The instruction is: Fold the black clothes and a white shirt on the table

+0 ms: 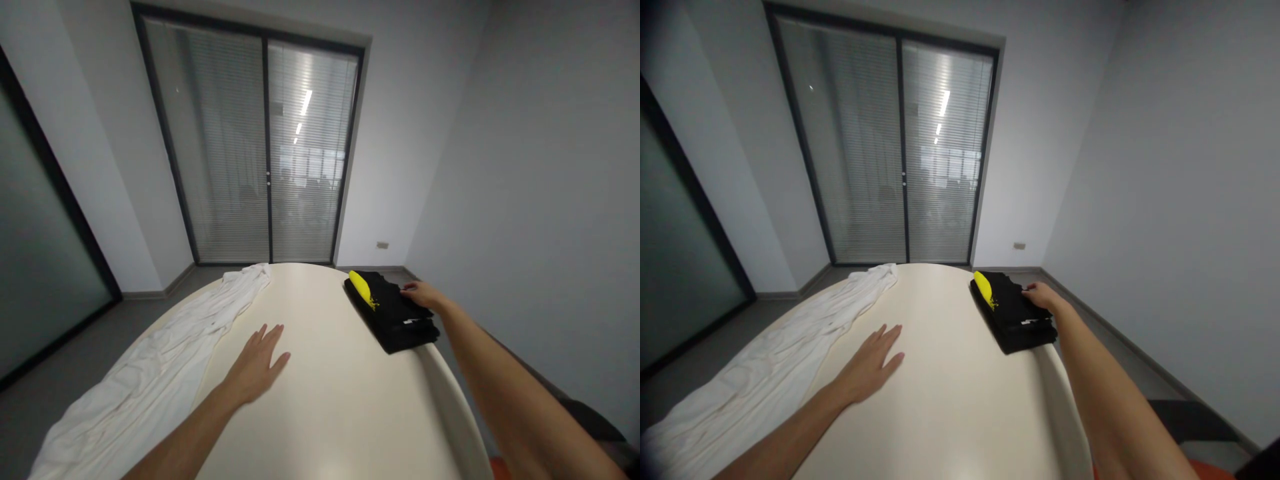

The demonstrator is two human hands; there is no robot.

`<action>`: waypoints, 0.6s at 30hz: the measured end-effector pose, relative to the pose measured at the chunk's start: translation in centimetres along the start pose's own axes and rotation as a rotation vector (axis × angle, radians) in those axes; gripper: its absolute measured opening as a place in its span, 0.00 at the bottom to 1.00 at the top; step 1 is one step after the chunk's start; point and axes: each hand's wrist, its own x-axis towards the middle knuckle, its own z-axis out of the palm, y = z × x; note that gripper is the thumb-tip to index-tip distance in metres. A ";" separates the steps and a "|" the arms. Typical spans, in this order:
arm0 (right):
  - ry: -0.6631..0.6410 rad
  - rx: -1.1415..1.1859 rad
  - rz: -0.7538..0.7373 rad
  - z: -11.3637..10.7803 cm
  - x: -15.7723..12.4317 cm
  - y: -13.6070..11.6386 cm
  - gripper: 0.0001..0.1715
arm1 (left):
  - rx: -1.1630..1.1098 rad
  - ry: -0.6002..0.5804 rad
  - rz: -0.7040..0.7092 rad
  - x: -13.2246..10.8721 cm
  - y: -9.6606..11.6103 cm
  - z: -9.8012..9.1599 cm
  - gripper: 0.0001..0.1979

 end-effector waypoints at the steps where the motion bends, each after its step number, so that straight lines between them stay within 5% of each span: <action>1: -0.021 -0.036 0.022 0.1 -0.1 0.6 0.06 | 0.000 -0.001 -0.001 0.0 0.0 0.0 0.36; 10: -0.065 -0.340 0.015 0.7 0.8 0.0 0.25 | 0.028 -0.012 -0.008 0.1 0.3 -0.2 0.36; 14: -0.072 -0.415 -0.100 3.4 -0.5 -1.7 0.38 | 0.033 0.001 -0.012 0.1 0.3 -0.2 0.35; 18: -0.259 -0.581 -0.081 6.5 -3.1 -2.4 0.43 | 0.029 0.031 -0.006 0.0 0.0 0.3 0.33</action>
